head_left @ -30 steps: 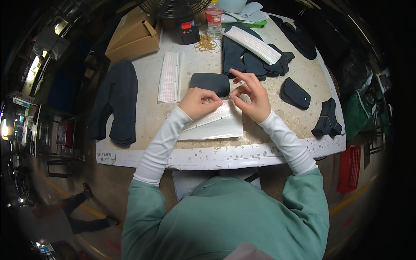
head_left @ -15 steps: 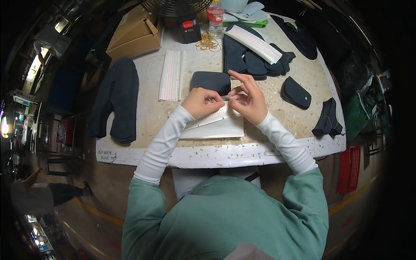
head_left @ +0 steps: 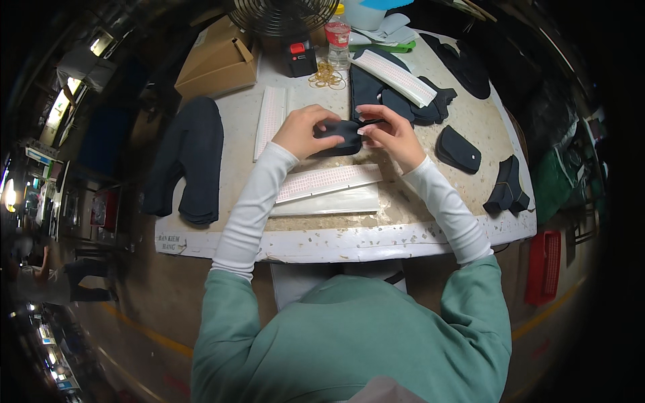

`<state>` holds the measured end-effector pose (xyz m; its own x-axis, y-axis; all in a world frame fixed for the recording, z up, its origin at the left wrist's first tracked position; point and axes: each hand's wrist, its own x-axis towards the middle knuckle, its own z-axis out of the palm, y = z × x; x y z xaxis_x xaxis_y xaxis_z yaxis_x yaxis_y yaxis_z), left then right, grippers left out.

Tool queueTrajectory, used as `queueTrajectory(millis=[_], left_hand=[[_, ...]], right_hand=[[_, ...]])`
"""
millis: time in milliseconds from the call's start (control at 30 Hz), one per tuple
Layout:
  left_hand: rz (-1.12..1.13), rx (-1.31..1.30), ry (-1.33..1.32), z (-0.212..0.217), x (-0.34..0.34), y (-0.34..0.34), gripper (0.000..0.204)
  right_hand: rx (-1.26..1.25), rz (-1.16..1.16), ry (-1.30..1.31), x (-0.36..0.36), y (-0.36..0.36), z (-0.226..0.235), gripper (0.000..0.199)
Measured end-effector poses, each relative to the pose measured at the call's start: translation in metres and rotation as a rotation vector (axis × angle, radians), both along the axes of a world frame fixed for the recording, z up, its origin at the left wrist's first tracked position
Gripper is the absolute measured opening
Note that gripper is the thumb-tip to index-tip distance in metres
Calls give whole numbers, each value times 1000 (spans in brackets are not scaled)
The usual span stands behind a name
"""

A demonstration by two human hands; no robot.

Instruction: The person assembles black foam-like footwear parts by inserting small white fasteners into pre-cut holes. They repeatedly pick parts, align them, insert fasteners, and stack the finished pieces. The person also uses a rubber band to bundle a stack of parts.

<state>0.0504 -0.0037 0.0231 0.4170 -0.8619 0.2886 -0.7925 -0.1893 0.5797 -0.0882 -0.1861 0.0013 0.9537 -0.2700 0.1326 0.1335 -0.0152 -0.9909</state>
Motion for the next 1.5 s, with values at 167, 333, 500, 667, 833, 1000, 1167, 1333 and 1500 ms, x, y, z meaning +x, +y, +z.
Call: queueTrajectory(millis=[167,333,500,667,833,1000,1167,1333,1500], left_hand=[[2,58,-87,-25,7,-3,61],[-51,-33,-175,-33,11,-4,59],[-54,-15,-88,-28,10,-2,55],[-47,14,17,-25,10,1,49],[-79,-22,-140,-28,10,0,46],[10,84,68,-25,12,1,47],[-23,-19,29,-22,9,-1,48],[-48,-39,-118,-21,2,-1,53],[-18,-2,24,-18,5,3,43]], right_hand=[[-952,-192,-68,19,-3,2,9],[-1177,-231,-179,17,11,-11,8],[-1317,-351,-186,22,10,-14,7],[-1086,-374,-157,20,3,-11,6],[-1286,-326,-208,20,14,-16,6],[-1219,-466,-162,22,1,-13,6],[-1036,-252,-91,16,2,-16,8],[-1237,-291,-165,18,16,-21,18],[-1192,-405,-154,22,4,-16,10]])
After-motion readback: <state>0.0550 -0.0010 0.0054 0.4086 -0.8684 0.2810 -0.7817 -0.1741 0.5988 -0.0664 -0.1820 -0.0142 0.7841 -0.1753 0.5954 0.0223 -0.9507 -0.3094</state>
